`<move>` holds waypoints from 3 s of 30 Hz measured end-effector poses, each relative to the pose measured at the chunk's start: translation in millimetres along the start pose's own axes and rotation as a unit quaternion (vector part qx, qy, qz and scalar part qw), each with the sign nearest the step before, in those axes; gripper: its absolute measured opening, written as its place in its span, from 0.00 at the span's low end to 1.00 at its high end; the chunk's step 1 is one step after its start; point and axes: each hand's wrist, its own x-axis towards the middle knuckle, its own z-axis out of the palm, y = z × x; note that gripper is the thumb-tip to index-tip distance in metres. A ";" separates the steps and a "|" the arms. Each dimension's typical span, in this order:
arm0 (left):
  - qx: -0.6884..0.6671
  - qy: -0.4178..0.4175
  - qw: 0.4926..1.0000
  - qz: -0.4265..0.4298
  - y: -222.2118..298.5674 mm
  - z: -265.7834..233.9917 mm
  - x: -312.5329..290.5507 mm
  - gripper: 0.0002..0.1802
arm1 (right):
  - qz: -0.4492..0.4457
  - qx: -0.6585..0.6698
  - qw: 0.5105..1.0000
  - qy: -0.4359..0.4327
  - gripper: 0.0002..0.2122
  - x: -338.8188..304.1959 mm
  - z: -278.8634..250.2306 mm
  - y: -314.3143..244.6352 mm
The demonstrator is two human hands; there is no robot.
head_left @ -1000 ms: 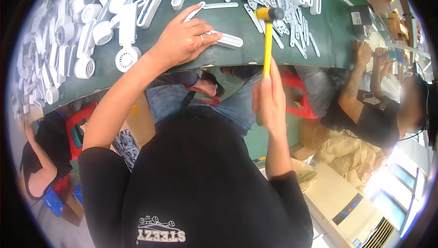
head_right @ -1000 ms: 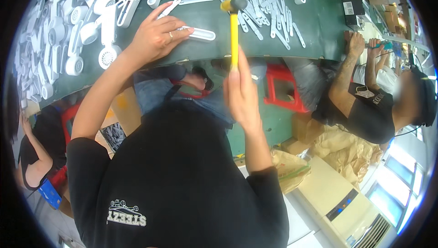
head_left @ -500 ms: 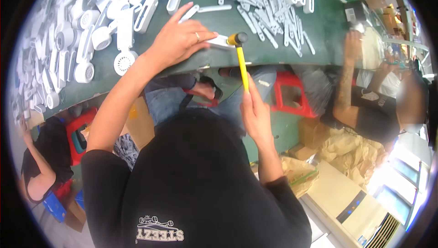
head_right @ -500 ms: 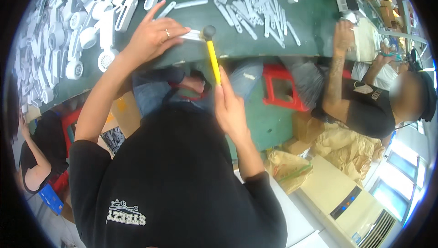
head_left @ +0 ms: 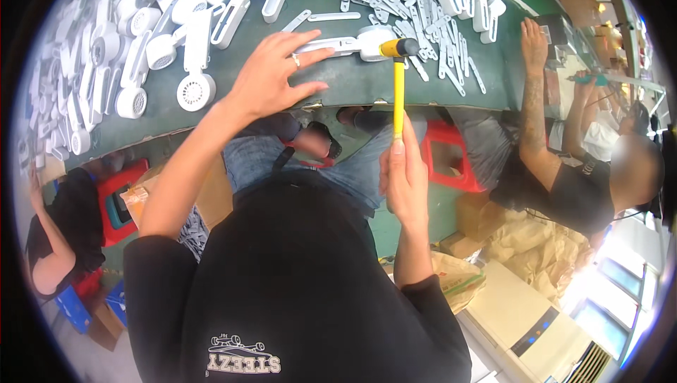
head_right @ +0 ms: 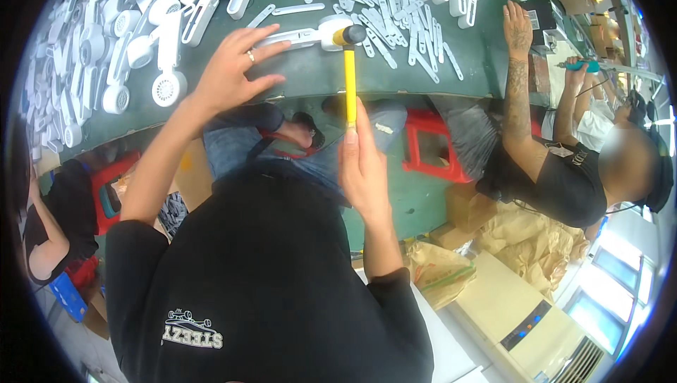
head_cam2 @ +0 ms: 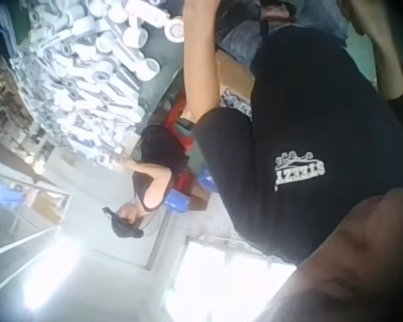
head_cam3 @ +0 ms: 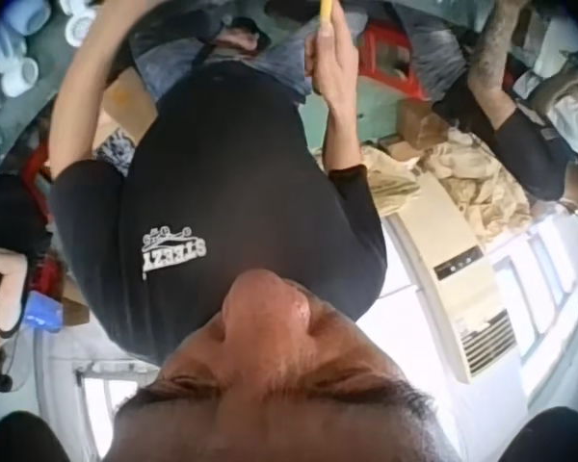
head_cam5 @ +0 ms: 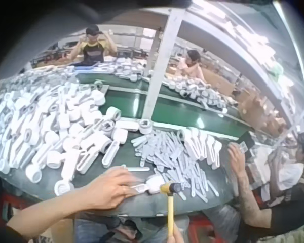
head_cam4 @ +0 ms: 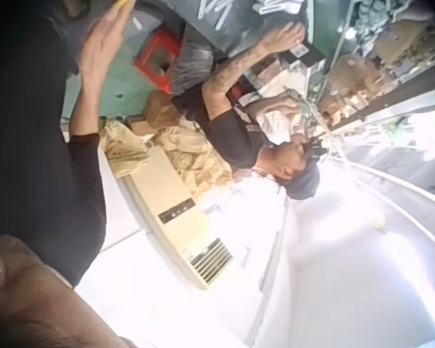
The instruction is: Use a small yellow hammer to tap and join white plastic components together on an assembly line.
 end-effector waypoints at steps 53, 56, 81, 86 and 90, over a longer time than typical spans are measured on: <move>0.393 0.518 0.553 -0.522 -235.2 -401.0 -341.2 0.30 | -0.186 -0.148 0.944 0.231 0.22 180.2 -176.0 33.5; 0.437 0.526 0.534 -0.496 -306.8 -458.5 -374.2 0.29 | -0.114 -0.095 0.979 0.142 0.18 135.1 -112.5 -21.0; 0.192 0.322 0.848 -0.375 -103.6 -291.7 -187.4 0.23 | -0.032 -0.136 0.978 -0.152 0.26 144.3 -5.8 28.0; 0.100 0.112 0.983 -0.107 2.7 -139.6 -13.1 0.20 | 0.012 0.184 0.983 -0.022 0.22 140.0 -10.6 37.7; 0.099 0.041 0.994 -0.023 -36.6 -44.9 80.5 0.15 | -0.023 0.241 0.970 -0.002 0.20 147.9 -2.8 50.0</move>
